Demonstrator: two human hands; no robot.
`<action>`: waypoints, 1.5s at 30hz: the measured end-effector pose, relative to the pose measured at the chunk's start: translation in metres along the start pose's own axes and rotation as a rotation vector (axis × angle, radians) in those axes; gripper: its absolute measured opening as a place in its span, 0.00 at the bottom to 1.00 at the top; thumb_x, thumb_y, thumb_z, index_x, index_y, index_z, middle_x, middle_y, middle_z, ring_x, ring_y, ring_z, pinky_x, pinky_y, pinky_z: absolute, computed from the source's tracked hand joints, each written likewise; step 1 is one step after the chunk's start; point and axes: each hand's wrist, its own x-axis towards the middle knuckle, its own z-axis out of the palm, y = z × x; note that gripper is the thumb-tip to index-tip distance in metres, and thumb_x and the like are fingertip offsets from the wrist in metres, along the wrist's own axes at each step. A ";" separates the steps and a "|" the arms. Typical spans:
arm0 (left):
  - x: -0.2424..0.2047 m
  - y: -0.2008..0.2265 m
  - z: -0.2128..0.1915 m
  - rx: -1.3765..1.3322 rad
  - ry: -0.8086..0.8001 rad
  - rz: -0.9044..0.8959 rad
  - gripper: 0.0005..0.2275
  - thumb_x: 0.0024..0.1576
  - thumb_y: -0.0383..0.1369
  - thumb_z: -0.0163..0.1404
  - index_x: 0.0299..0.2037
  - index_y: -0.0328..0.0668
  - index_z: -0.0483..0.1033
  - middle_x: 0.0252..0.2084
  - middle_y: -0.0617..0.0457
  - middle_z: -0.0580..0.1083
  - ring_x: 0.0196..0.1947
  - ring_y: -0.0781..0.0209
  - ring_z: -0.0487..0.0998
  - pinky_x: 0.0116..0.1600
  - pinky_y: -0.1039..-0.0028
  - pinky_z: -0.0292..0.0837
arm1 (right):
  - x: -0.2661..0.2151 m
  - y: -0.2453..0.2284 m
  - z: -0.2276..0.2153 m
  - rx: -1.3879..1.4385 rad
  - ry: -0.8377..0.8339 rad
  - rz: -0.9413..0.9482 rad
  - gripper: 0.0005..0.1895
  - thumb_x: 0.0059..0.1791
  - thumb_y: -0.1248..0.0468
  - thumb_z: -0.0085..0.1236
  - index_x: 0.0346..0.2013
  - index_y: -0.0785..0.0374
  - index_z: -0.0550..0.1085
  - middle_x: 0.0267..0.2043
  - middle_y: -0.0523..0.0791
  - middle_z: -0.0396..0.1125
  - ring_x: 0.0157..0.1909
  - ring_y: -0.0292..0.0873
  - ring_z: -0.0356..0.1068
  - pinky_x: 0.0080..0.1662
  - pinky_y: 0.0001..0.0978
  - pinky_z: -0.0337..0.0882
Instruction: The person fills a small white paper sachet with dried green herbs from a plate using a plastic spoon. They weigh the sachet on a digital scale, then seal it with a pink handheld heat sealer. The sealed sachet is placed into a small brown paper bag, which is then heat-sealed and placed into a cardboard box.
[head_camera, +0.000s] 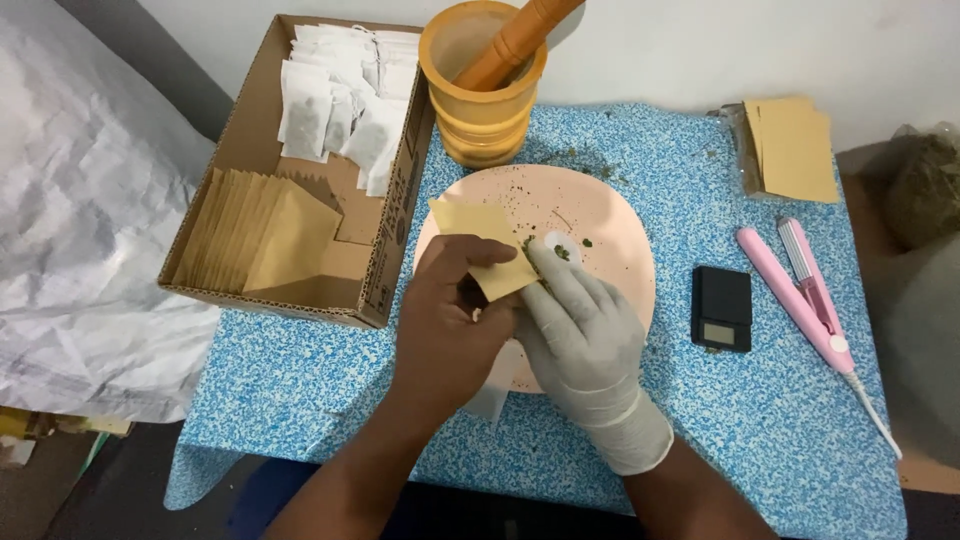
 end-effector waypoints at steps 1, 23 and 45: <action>-0.001 0.000 0.001 0.000 0.001 -0.001 0.17 0.47 0.14 0.46 0.47 0.34 0.74 0.42 0.38 0.66 0.40 0.41 0.79 0.42 0.56 0.78 | -0.002 0.002 0.000 0.001 -0.001 0.000 0.11 0.46 0.70 0.65 0.42 0.59 0.76 0.54 0.49 0.73 0.44 0.50 0.76 0.43 0.37 0.75; 0.006 -0.019 0.001 -0.985 0.153 -0.207 0.37 0.57 0.33 0.44 0.75 0.61 0.34 0.67 0.37 0.58 0.59 0.39 0.71 0.59 0.42 0.72 | -0.010 0.000 0.004 0.465 0.097 0.076 0.08 0.44 0.67 0.68 0.28 0.60 0.75 0.54 0.54 0.71 0.57 0.57 0.70 0.58 0.48 0.72; 0.002 -0.025 0.007 -1.002 0.092 -0.130 0.17 0.63 0.43 0.52 0.58 0.54 0.65 0.55 0.48 0.69 0.56 0.37 0.74 0.64 0.43 0.69 | -0.014 -0.003 -0.010 0.236 -0.350 0.077 0.17 0.58 0.64 0.44 0.62 0.65 0.64 0.73 0.55 0.49 0.75 0.68 0.50 0.71 0.66 0.63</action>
